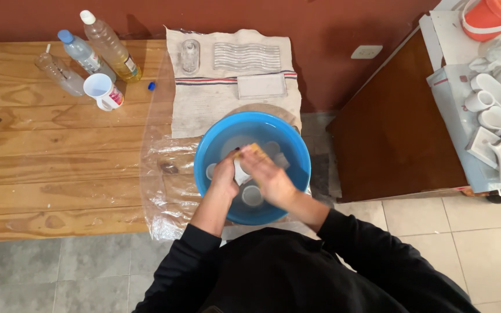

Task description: Sanding the edges and surfaces of small ceramic containers in a bowl of water to smooth them.

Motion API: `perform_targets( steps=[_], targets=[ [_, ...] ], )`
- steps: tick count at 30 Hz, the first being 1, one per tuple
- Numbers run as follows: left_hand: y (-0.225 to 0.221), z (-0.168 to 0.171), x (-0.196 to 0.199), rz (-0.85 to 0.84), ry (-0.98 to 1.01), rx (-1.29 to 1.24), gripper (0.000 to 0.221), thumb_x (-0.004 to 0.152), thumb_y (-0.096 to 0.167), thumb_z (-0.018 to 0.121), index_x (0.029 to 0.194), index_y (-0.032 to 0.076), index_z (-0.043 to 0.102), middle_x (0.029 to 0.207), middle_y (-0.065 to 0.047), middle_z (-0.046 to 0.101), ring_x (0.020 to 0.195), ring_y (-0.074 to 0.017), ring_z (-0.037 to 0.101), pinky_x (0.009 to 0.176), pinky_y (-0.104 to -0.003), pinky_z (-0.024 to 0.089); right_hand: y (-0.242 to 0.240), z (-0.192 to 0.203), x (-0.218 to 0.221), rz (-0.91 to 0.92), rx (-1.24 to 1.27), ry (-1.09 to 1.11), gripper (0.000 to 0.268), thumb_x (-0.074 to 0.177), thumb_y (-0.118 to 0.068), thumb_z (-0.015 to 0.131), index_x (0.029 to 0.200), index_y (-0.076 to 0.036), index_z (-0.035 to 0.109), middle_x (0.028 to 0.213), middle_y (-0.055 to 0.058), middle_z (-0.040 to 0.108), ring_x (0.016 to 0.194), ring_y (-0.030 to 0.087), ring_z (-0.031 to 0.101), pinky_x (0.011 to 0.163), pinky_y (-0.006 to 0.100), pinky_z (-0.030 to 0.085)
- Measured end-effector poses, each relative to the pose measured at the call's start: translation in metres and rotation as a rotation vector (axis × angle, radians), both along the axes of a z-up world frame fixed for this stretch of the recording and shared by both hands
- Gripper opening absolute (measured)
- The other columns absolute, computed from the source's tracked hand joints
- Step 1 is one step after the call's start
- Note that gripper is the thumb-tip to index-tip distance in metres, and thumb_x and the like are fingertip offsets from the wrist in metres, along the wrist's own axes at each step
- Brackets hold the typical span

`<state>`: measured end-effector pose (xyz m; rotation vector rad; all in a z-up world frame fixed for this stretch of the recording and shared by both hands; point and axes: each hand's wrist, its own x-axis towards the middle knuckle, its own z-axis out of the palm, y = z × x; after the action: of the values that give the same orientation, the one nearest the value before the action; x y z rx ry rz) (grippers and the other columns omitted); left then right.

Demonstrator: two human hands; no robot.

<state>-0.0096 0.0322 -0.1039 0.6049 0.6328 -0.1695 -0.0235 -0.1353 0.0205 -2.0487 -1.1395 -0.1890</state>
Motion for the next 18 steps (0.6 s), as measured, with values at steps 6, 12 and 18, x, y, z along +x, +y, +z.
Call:
perform_targets(
  steps=[6,12,18],
  targets=[
    [-0.001,0.010,0.000,-0.017,0.070,0.030,0.030,0.100,0.031,0.054,0.116,0.009,0.068,0.103,-0.009,0.075,0.087,-0.0282,0.075,0.069,-0.050,0.061,0.001,-0.014,0.005,-0.005,0.012,-0.018,0.069,0.076,0.020,0.052,0.141,-0.001,0.059,0.150,0.019,0.056,0.143,0.031,0.052,0.118,0.040,0.043],
    [0.006,0.049,-0.005,-0.078,0.086,-0.073,0.026,0.099,0.028,0.053,0.113,0.010,0.066,0.104,-0.007,0.076,0.089,-0.0250,0.075,0.075,-0.049,0.062,-0.006,-0.010,0.008,-0.055,0.007,0.064,0.073,0.073,0.022,0.051,0.142,0.001,0.058,0.150,0.021,0.054,0.142,0.032,0.052,0.116,0.040,0.042],
    [0.013,0.036,0.012,0.127,0.075,0.030,0.022,0.093,0.026,0.065,0.107,0.010,0.071,0.105,-0.006,0.076,0.088,-0.0213,0.075,0.077,-0.038,0.061,-0.030,-0.023,-0.004,-0.092,0.140,0.124,0.056,0.090,0.018,0.048,0.143,0.001,0.056,0.147,0.020,0.058,0.139,0.034,0.056,0.117,0.039,0.045]
  ],
)
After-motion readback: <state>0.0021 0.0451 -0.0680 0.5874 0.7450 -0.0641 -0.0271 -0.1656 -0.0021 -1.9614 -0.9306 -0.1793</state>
